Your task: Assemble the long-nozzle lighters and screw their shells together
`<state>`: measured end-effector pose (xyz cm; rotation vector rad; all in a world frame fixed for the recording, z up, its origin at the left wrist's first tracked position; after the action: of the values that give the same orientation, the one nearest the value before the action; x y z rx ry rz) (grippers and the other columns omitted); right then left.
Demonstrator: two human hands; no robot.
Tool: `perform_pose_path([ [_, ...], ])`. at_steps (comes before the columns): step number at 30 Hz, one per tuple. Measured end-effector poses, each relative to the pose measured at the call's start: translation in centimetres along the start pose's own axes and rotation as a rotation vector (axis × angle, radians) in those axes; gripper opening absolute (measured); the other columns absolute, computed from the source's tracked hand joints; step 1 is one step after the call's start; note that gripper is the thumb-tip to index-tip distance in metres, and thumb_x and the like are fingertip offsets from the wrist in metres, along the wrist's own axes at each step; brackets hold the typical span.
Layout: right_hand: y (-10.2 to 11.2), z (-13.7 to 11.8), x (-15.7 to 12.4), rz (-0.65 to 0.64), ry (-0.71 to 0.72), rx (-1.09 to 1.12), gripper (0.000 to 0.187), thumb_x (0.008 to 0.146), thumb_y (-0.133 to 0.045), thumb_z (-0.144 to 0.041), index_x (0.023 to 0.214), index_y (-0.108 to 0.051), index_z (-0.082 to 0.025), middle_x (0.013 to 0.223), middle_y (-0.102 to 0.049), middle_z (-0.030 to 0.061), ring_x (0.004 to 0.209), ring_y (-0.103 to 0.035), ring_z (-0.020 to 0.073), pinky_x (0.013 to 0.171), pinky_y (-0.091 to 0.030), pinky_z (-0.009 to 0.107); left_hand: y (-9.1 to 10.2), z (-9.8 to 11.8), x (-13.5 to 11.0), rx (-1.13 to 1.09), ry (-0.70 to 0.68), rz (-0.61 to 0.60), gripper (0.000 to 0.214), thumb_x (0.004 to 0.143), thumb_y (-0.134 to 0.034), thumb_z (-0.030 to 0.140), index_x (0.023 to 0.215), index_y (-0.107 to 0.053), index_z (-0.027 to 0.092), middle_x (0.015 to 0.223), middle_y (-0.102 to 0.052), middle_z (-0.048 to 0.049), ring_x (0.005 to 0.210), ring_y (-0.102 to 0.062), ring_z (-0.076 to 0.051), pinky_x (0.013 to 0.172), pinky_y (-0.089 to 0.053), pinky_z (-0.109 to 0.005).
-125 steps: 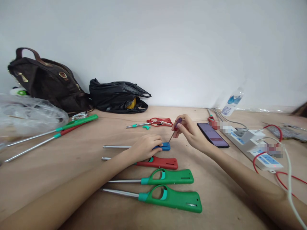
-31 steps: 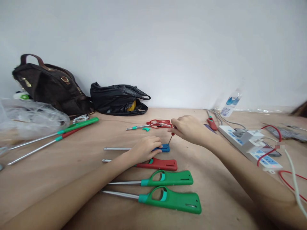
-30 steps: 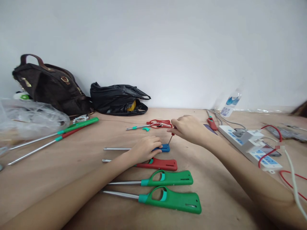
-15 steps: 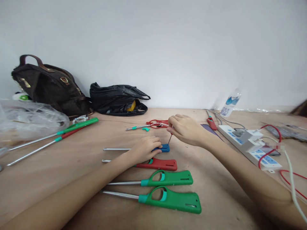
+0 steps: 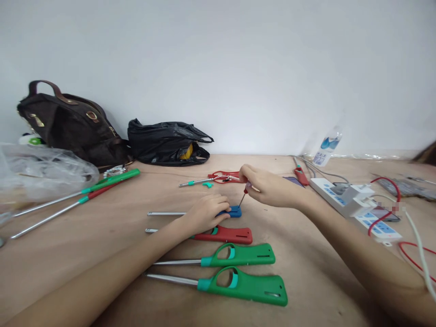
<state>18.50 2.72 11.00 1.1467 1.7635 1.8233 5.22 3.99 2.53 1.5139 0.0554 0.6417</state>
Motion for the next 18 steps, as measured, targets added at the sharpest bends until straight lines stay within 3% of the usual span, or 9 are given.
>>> perform_pose_path([
  [3,-0.5,0.2,0.4,0.031,-0.023,0.006,0.005,0.092,-0.045,-0.019,0.091,-0.049,-0.018,0.092,-0.061,0.0072,0.072,-0.054,0.0162,0.061,-0.034,0.026,0.0,0.1,0.0,0.008,-0.007,-0.006,0.008,0.09,-0.061,0.021,0.085,-0.063,0.015,0.093,-0.065,-0.0052,0.086,-0.06,-0.019,0.075,-0.044,-0.028],
  [6,-1.1,0.2,1.0,0.069,-0.06,-0.202,0.015,0.096,-0.042,-0.025,0.089,-0.052,-0.016,0.091,-0.063,0.0098,0.069,-0.055,0.0174,0.058,-0.028,0.028,0.0,0.1,0.0,0.011,-0.003,-0.013,0.007,0.089,-0.062,0.021,0.084,-0.063,0.015,0.093,-0.065,-0.0048,0.085,-0.059,-0.019,0.075,-0.044,-0.028],
  [12,-0.7,-0.5,0.6,-0.01,-0.032,-0.353,0.019,0.093,-0.036,-0.017,0.097,-0.053,-0.012,0.073,-0.065,0.0085,0.06,-0.054,0.0185,0.057,-0.023,0.029,-0.2,-0.1,0.0,0.017,-0.003,-0.018,0.006,0.089,-0.061,0.02,0.088,-0.063,0.014,0.096,-0.065,-0.0067,0.088,-0.06,-0.02,0.077,-0.045,-0.029],
  [18,-0.4,0.5,0.6,0.0,-0.121,-0.386,0.031,0.098,-0.04,-0.039,0.088,-0.057,-0.014,0.067,-0.065,0.0093,0.059,-0.056,0.0191,0.056,-0.024,0.029,-0.2,-0.1,0.1,0.015,-0.028,-0.006,0.011,0.092,-0.056,0.023,0.086,-0.063,0.015,0.094,-0.065,-0.0064,0.086,-0.06,-0.021,0.075,-0.045,-0.03],
])
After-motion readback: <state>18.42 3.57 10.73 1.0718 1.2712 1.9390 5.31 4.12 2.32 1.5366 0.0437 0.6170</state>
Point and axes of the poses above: each hand's wrist, its own x-axis towards the middle knuckle, its own y-axis out of the back of the hand, z = x × y, the point moved 6 cm from there along x, towards the middle knuckle
